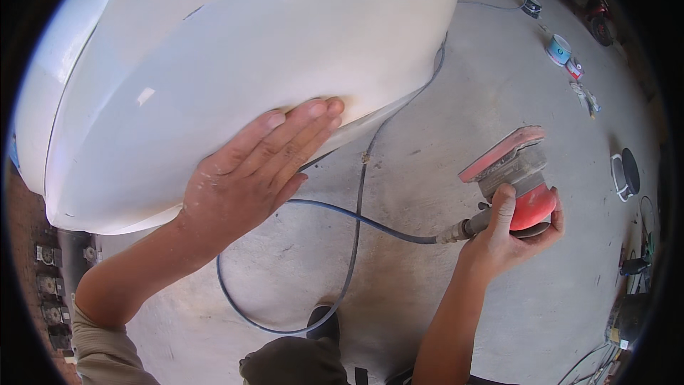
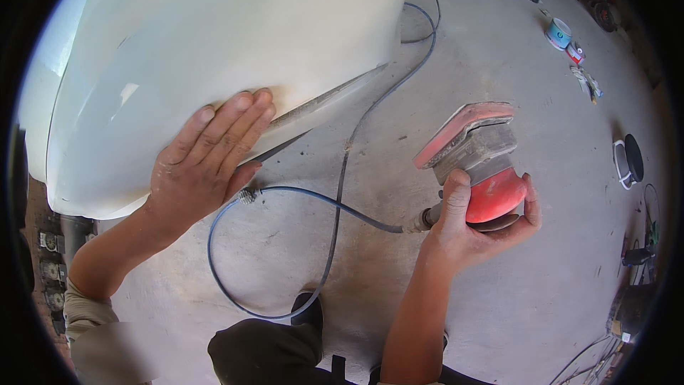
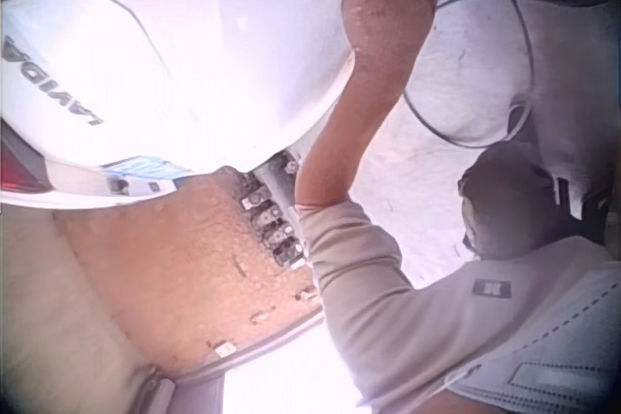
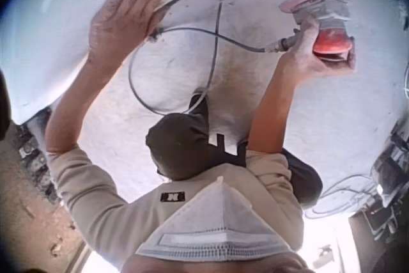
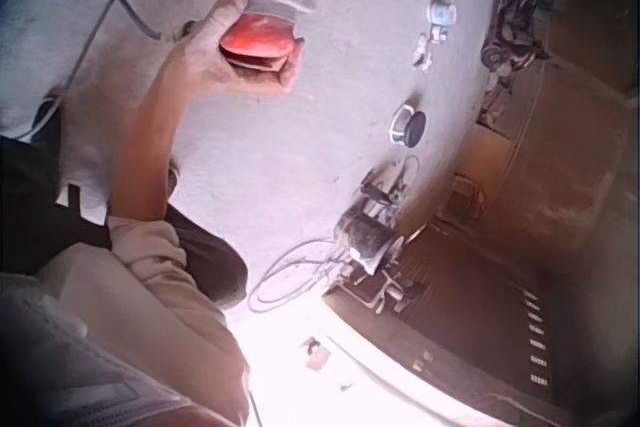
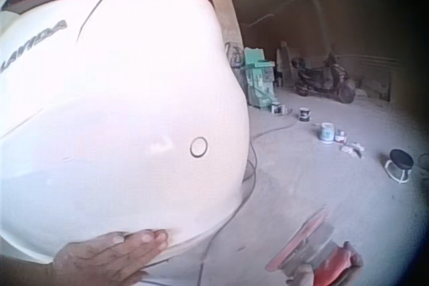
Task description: The person uses a pneumatic orbital sander to smooth the rear bumper of a white car. They repeatedly sand the surface, frequently pause to wipe away dust, and inspect the area with their hand. The person opens the trunk to access the bumper edge and continues sanding along the seam.
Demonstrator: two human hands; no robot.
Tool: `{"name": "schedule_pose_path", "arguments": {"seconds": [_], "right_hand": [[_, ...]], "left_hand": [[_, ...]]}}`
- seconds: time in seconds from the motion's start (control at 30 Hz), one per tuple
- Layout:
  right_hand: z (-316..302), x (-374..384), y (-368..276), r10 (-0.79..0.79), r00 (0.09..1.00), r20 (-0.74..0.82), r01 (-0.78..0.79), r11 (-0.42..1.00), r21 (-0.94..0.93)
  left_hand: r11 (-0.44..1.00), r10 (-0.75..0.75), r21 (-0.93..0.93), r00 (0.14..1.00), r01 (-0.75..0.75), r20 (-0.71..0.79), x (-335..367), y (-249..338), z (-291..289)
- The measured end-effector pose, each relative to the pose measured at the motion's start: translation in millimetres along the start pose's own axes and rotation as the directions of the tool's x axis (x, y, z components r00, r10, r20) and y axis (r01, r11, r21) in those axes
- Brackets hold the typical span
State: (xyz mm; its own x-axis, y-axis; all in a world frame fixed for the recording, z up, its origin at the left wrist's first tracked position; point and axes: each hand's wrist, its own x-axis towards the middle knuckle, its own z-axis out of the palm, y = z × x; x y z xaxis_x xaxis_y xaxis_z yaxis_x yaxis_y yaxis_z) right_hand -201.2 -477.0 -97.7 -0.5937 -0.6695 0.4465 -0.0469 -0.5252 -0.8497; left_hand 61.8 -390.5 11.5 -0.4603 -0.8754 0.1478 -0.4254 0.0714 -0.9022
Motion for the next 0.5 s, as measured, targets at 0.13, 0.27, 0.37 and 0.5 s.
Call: {"name": "schedule_pose_path", "arguments": {"seconds": [0.13, 0.27, 0.37, 0.5], "right_hand": [[-5, -19, 4, 0.066, 0.996, 0.056, -0.069, 0.996, 0.049], [-1, -29, 1, 0.139, 0.972, 0.188, -0.143, 0.99, 0.013], [6, -37, -3, -0.032, 0.943, 0.331, 0.044, 0.999, -0.03], [17, -63, -12, -0.038, 0.876, 0.481, 0.094, 0.991, -0.093]], "left_hand": [[0.998, 0.056, -0.022, 0.998, -0.056, 0.036, 57, 25, -7], [0.99, 0.079, -0.123, 0.996, -0.074, 0.038, 35, 28, -2], [0.947, 0.042, -0.32, 0.995, -0.01, 0.094, -23, 25, 12], [0.943, -0.106, -0.322, 0.994, 0.087, -0.041, -63, 18, 23]]}}
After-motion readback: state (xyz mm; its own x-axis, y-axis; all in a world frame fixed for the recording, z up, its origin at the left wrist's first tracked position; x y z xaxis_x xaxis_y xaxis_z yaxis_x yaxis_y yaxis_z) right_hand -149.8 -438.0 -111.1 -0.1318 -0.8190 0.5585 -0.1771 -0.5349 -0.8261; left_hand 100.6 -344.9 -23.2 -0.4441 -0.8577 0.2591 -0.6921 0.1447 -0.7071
